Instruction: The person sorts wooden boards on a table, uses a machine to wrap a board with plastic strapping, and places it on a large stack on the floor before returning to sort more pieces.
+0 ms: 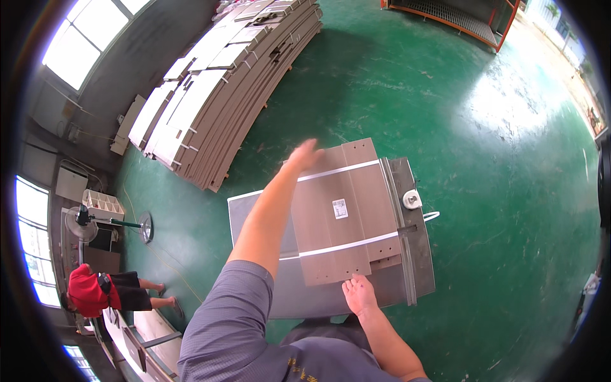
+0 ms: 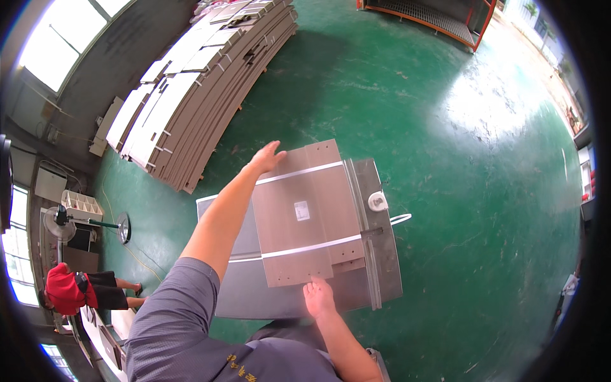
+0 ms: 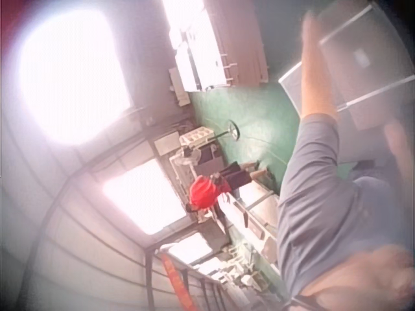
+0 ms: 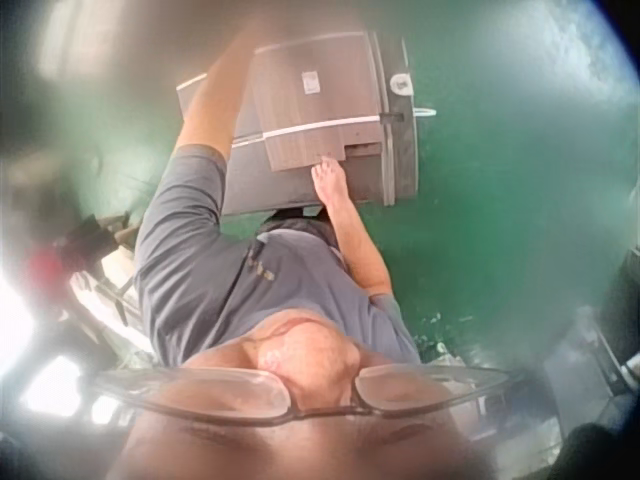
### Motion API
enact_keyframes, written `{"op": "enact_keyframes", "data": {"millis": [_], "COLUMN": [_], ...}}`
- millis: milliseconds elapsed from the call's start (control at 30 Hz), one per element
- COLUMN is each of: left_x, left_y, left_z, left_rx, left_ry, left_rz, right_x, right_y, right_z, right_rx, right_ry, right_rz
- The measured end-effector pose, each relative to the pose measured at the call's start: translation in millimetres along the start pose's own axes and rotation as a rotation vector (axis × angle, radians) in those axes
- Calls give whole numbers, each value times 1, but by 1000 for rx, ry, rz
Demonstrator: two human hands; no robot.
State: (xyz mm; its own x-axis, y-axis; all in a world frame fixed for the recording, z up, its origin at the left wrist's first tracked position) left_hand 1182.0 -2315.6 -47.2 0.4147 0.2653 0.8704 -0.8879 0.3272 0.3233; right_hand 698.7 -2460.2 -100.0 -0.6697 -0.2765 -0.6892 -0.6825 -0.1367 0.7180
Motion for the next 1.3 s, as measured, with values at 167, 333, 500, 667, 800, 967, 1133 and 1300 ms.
{"op": "enact_keyframes", "data": {"millis": [167, 333, 500, 667, 800, 967, 1133, 1300], "left_x": [-12, -6, -15, -19, -12, -22, -61, -87], "left_y": [-15, -21, -40, -58, -45, 40, 192, 354], "left_z": [21, 33, 15, -20, -9, -81, -193, -171], "left_rx": [-23, 8, -28, 157, 179, 209, 297, 819], "left_ry": [-99, -159, -161, -84, -129, -97, 86, 681], "left_rz": [-139, -255, -122, -337, -358, -267, -178, -153], "right_x": [-29, -18, 3, -45, -33, -26, -25, -76], "right_y": [8, 17, 6, 8, 9, 30, 23, -4], "right_z": [2, 2, 15, 8, 5, 3, -29, -93], "right_rx": [96, 132, 165, 209, 205, 124, 253, 235], "right_ry": [-1, 57, -31, -53, -13, 248, 673, 1257], "right_rz": [7, -93, 31, 26, 18, 186, 203, 292]}}
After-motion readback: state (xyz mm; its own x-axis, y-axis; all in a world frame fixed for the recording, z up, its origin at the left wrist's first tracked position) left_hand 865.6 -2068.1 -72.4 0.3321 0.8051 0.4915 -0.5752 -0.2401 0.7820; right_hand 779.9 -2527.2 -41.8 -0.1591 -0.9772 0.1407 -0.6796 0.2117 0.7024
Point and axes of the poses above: each hand's wrist, its own y-axis away from the middle knuckle, its own x-axis out of the back of the hand, z = x × y, the point moved 2 cm from there along -y, towards the middle knuckle, and after that the axes turned 6 degrees about -z, right-handed, at the moved point
